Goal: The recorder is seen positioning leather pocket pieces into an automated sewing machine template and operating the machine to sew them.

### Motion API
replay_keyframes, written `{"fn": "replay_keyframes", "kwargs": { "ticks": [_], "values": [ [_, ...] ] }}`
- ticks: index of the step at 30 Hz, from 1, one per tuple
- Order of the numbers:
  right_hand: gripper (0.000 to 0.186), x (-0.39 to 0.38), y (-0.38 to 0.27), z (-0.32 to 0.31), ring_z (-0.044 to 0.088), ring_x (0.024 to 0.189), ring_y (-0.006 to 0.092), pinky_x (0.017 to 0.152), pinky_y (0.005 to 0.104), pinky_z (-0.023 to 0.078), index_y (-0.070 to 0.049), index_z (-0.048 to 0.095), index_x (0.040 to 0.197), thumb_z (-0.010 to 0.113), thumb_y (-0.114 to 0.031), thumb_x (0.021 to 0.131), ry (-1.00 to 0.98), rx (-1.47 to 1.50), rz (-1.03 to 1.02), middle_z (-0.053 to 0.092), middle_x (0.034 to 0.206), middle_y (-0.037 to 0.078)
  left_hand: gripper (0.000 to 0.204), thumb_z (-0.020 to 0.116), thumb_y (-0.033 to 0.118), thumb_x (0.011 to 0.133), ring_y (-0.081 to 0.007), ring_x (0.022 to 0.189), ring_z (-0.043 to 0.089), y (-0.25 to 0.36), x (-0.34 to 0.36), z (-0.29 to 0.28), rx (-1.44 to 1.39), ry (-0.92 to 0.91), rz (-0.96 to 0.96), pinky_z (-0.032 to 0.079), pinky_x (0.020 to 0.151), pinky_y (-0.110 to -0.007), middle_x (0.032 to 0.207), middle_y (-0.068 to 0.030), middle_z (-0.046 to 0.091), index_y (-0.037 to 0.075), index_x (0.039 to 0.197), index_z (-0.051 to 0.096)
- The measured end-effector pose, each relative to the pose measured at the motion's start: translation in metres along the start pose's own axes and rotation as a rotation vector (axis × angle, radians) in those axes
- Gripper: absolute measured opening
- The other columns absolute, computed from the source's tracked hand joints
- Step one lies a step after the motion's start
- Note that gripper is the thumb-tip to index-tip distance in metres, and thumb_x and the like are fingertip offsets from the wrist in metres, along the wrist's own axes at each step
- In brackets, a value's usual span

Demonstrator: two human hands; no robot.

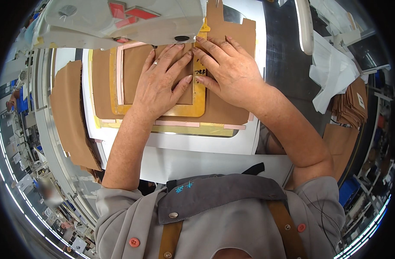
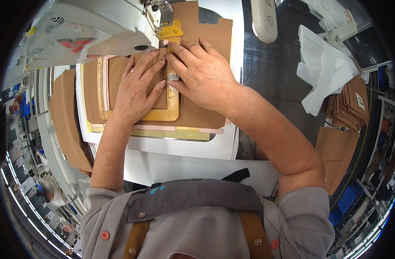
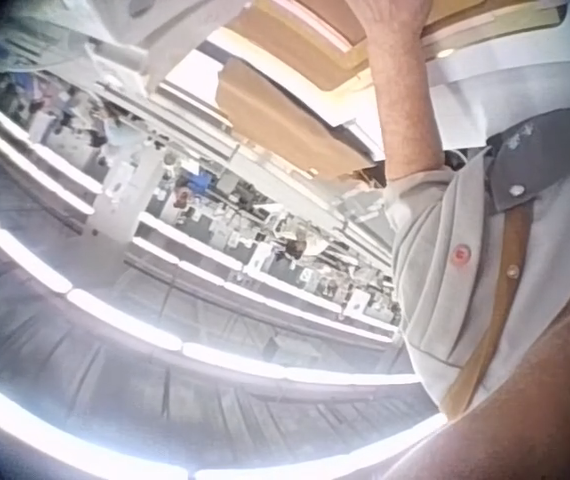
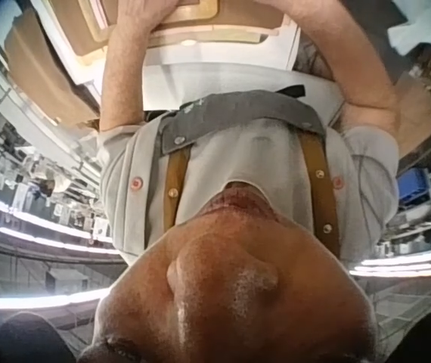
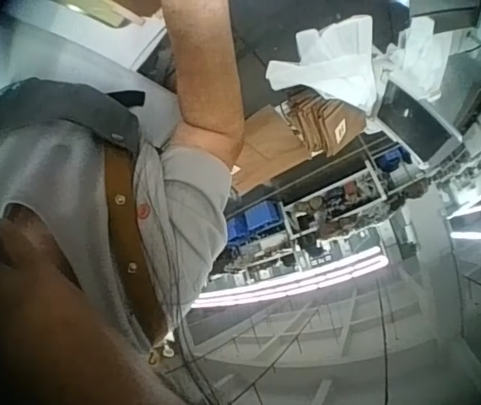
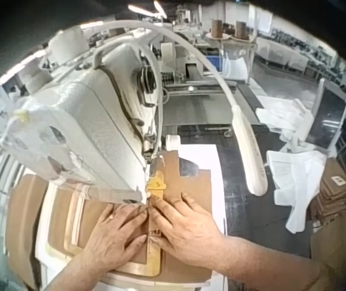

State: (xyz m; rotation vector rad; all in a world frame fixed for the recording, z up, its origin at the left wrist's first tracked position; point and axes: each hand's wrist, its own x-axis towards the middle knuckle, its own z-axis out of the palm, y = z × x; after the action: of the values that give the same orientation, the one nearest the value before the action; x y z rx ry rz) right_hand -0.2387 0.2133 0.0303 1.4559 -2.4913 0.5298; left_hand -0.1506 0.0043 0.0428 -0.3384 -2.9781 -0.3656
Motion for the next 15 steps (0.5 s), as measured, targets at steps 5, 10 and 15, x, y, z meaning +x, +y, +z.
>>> {"fn": "replay_keyframes", "kwargs": {
  "ticks": [5, 10, 15],
  "values": [
    [0.051, 0.0002, 0.0002, -0.0002, 0.056, 0.129, 0.0269, 0.116, 0.0526, 0.041, -0.006, 0.063, 0.131, 0.067, -0.041, 0.095, -0.001, -0.002, -0.005, 0.057, 0.144, 0.010, 0.050, 0.066, 0.030, 0.095, -0.0280, 0.141, 0.047, 0.0007, -0.0003, 0.0003, 0.010, 0.007, 0.006, 0.035, 0.118, -0.054, 0.150, -0.0078, 0.050, 0.015, 0.143, 0.058],
    [0.051, -0.0013, 0.0005, 0.0009, 0.055, 0.129, 0.0273, 0.117, 0.0525, 0.039, -0.008, 0.062, 0.133, 0.066, -0.042, 0.096, -0.004, 0.026, -0.013, 0.056, 0.145, 0.009, 0.052, 0.067, 0.026, 0.094, -0.0269, 0.141, 0.047, -0.0007, 0.0004, -0.0012, -0.024, 0.045, 0.035, 0.035, 0.119, -0.051, 0.149, -0.0070, 0.050, 0.010, 0.141, 0.057],
    [0.052, 0.0000, 0.0009, 0.0009, 0.054, 0.129, 0.0280, 0.119, 0.0511, 0.038, -0.009, 0.060, 0.136, 0.064, -0.044, 0.097, -0.020, 0.045, 0.014, 0.056, 0.142, 0.009, 0.054, 0.061, 0.028, 0.097, -0.0290, 0.140, 0.046, -0.0036, 0.0007, 0.0014, -0.085, 0.016, 0.028, 0.032, 0.119, -0.049, 0.151, -0.0081, 0.050, 0.010, 0.147, 0.052]
  ]
}}
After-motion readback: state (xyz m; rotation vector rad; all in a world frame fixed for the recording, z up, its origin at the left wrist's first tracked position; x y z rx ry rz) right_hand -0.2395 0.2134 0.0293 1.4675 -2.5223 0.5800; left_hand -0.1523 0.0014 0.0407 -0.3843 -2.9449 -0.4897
